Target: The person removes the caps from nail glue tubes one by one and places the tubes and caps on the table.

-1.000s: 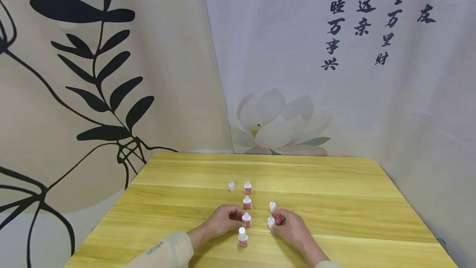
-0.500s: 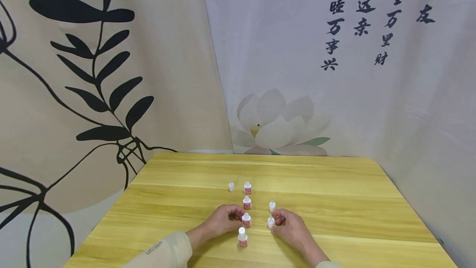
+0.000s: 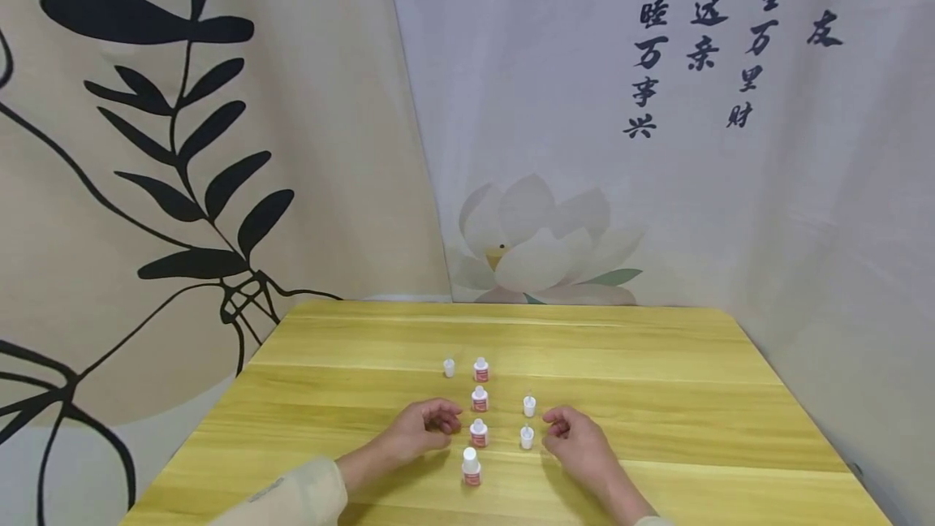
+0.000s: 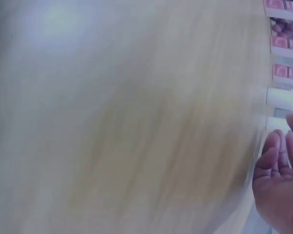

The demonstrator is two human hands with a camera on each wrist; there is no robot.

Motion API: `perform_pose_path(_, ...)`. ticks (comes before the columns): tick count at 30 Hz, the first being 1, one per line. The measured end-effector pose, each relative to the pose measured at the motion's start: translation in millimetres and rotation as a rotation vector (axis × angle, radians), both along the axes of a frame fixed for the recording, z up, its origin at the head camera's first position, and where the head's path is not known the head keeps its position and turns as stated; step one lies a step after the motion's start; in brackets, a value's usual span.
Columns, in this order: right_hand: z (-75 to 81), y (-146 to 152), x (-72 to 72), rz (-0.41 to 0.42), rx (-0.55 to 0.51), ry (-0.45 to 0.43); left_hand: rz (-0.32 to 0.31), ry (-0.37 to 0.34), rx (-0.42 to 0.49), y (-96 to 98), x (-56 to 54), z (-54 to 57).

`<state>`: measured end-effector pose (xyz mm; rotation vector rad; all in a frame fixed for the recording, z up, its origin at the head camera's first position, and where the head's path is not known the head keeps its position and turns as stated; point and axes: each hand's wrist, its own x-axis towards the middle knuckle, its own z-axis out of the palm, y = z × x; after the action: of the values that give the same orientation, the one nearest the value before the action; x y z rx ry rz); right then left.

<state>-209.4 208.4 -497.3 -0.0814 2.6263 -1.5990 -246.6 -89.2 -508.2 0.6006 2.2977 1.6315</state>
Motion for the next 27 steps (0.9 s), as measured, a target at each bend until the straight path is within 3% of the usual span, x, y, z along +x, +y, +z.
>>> perform_pose_path(4, 7.8, 4, -1.9, -0.085, -0.019, 0.005, 0.005, -0.02, 0.016, -11.1, 5.1, 1.5)
perform_pose_path(9, 22.3, 1, -0.9, -0.1, -0.064, 0.076, 0.009, -0.043, 0.03, -18.7, 12.3, 1.6)
perform_pose_path(15, 33.7, -20, 8.5, -0.035, -0.175, 0.107, -0.026, -0.07, 0.08, -13.4, 21.4, -2.3)
perform_pose_path(20, 31.1, -38, 16.9, 0.076, -0.142, 0.117, -0.035, -0.065, 0.1, -5.1, 27.6, -5.6)
perform_pose_path(27, 22.2, -54, 22.0, 0.185, -0.133, 0.14, -0.095, -0.028, 0.114, 6.0, 32.6, -8.0)
